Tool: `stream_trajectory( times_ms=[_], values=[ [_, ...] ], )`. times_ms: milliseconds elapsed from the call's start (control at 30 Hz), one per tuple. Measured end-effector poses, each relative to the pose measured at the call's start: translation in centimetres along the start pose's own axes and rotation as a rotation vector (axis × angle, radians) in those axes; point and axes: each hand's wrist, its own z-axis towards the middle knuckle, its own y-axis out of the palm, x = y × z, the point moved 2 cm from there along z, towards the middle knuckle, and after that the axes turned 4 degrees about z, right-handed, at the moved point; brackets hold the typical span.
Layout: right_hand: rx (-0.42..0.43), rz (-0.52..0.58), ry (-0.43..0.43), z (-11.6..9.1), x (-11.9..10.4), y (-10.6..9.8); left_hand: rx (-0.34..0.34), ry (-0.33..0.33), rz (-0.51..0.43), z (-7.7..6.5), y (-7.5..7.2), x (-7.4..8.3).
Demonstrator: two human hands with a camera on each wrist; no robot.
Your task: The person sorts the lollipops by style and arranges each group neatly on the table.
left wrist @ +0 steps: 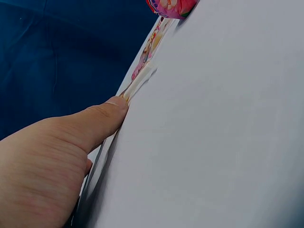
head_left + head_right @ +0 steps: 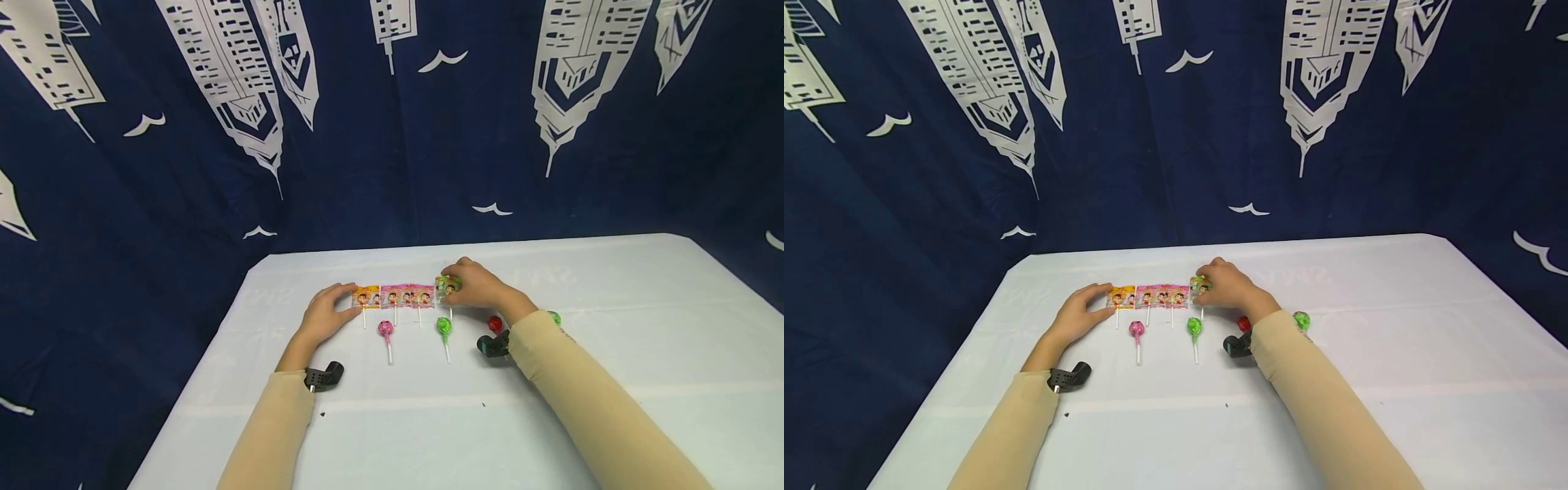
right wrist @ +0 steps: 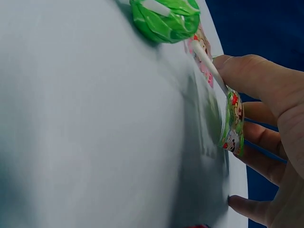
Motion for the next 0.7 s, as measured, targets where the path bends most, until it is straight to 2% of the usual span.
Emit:
stream_trajectory(
  times_ms=[300, 500, 700],
  values=[
    [-0.051, -0.024, 0.039, -0.03, -0.80, 0.74, -0.009, -0.007, -0.007, -0.16, 0.04, -0.07],
    [-0.053, -0.061, 0.023, -0.11, -0.87, 0.82, 0.003, 0.010, -0.005, 0.08, 0.10, -0.24],
    [-0.057, -0.052, 0.012, -0.25, -0.83, 0.84, 0.003, 0.007, -0.010, 0.12, 0.04, -0.23]
  ],
)
